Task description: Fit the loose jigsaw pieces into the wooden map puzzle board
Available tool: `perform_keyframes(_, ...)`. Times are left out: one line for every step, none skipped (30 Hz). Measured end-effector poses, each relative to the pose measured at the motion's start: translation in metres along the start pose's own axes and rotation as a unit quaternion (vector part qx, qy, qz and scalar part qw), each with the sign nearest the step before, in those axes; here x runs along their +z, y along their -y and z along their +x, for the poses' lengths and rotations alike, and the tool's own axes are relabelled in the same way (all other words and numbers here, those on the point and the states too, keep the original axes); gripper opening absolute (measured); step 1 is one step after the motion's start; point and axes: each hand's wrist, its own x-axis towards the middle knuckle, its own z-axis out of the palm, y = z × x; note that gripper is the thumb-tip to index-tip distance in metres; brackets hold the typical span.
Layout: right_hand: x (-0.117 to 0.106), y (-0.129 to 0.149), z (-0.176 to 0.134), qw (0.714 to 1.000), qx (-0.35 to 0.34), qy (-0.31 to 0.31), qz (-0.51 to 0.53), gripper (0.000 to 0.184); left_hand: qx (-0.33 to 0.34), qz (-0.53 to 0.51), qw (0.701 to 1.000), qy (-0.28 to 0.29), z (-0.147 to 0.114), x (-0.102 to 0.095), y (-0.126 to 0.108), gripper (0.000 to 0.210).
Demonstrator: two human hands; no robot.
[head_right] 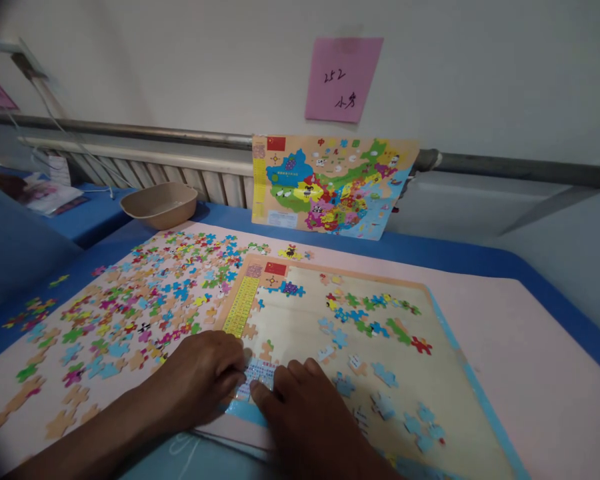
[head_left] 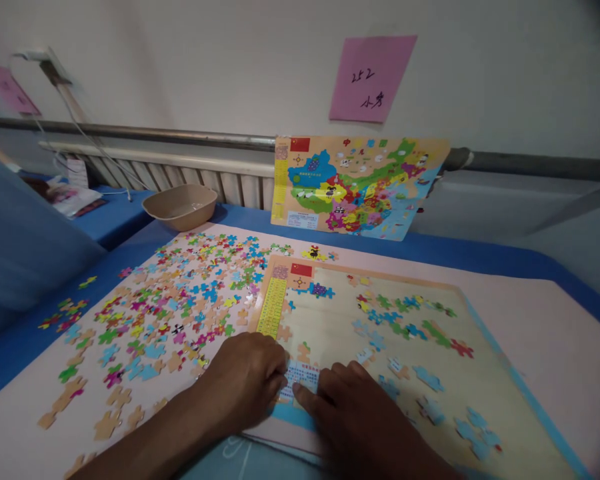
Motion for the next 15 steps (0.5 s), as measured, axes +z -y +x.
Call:
perform_keyframes(0.0, 0.0, 0.002, 1.0, 0.003, 0.005, 0.0, 0.049, -0.002, 0.004, 1.0, 0.006, 0.0, -0.001, -0.001, 0.009)
perform_keyframes(-0.001, 0.001, 0.003, 1.0, 0.005, 0.009, -0.001, 0.049, -0.004, 0.009, 1.0, 0.013, 0.0, -0.003, -0.002, 0.009)
perform_keyframes(-0.001, 0.001, 0.004, 1.0, 0.005, 0.012, -0.001, 0.047, -0.007, 0.014, 1.0, 0.021, 0.001, -0.004, -0.003, 0.009)
perform_keyframes(0.0, 0.001, 0.004, 1.0, 0.005, 0.014, 0.0, 0.046, -0.009, 0.018, 0.999, 0.026, 0.001, -0.005, -0.003, 0.009)
perform_keyframes(0.0, 0.001, 0.004, 1.0, 0.003, 0.01, 0.001, 0.044, -0.009, 0.02, 0.999, 0.028, 0.002, -0.005, -0.004, 0.009)
perform_keyframes(0.0, 0.001, 0.003, 1.0, 0.001, 0.005, 0.001, 0.042, -0.008, 0.02, 0.999, 0.029, 0.002, -0.005, -0.004, 0.008)
perform_keyframes(0.001, 0.001, 0.002, 1.0, -0.003, -0.001, 0.002, 0.041, -0.008, 0.019, 0.999, 0.027, 0.002, -0.004, -0.004, 0.008)
perform_keyframes(0.002, 0.001, 0.001, 1.0, -0.006, -0.003, 0.002, 0.04, -0.007, 0.019, 1.0, 0.023, 0.002, -0.003, -0.004, 0.007)
perform_keyframes(0.002, 0.001, 0.0, 1.0, -0.007, -0.003, 0.0, 0.04, -0.006, 0.018, 1.0, 0.022, 0.002, -0.002, -0.003, 0.008)
perform_keyframes(0.003, 0.001, 0.0, 1.0, -0.007, -0.002, -0.003, 0.039, -0.003, 0.016, 1.0, 0.021, 0.001, -0.002, -0.002, 0.008)
perform_keyframes(0.003, 0.001, 0.0, 1.0, -0.007, -0.003, -0.005, 0.04, 0.004, 0.013, 1.0, 0.017, 0.001, -0.002, -0.001, 0.009)
perform_keyframes(0.003, 0.001, 0.0, 1.0, -0.007, -0.003, -0.006, 0.041, 0.013, 0.008, 1.0, 0.01, 0.0, -0.003, 0.001, 0.011)
perform_keyframes(0.003, 0.001, 0.0, 1.0, -0.006, -0.005, -0.007, 0.042, 0.025, 0.001, 1.0, -0.006, -0.002, -0.004, 0.003, 0.013)
perform_keyframes(0.003, 0.001, 0.001, 1.0, -0.006, -0.006, -0.006, 0.044, 0.037, -0.008, 0.999, -0.03, -0.003, -0.006, 0.005, 0.016)
perform_keyframes(0.002, 0.001, 0.002, 1.0, -0.007, -0.009, -0.006, 0.044, 0.047, -0.019, 0.997, -0.058, -0.005, -0.009, 0.007, 0.019)
